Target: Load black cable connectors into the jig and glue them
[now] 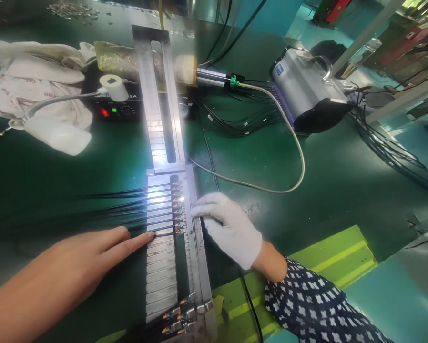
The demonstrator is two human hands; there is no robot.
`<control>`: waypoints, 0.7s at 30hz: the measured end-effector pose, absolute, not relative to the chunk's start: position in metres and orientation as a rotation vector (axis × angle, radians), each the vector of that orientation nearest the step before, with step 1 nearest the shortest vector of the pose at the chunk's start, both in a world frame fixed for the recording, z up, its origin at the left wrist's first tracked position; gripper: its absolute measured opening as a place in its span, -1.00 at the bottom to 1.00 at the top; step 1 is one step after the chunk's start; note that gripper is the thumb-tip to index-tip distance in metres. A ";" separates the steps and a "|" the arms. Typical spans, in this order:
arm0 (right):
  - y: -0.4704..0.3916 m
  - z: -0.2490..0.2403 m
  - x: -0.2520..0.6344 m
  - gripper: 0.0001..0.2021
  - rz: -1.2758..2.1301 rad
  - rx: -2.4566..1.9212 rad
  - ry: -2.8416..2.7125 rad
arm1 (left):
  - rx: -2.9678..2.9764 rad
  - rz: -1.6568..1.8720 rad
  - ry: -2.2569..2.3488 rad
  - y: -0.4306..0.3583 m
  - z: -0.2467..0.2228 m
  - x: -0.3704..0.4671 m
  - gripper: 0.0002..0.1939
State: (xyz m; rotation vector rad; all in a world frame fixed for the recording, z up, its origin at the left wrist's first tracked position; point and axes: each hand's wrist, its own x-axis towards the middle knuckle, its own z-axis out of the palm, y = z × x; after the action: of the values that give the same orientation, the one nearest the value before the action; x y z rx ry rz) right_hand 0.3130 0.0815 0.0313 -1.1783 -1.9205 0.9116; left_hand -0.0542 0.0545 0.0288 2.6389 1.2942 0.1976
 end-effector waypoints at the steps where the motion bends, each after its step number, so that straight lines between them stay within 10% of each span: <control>1: 0.081 0.031 0.313 -0.58 0.913 -1.182 -1.922 | 2.703 0.136 1.243 0.053 0.026 -0.055 -0.31; 21: 0.083 0.022 0.314 -0.60 0.909 -1.162 -1.927 | 2.849 0.551 1.300 0.008 0.020 0.010 -0.31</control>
State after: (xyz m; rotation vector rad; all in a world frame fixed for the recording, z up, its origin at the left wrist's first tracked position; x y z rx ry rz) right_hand 0.3140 0.0829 0.0219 -1.1620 -1.9269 0.9093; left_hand 0.0102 0.0075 0.0200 2.8489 1.3001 0.5512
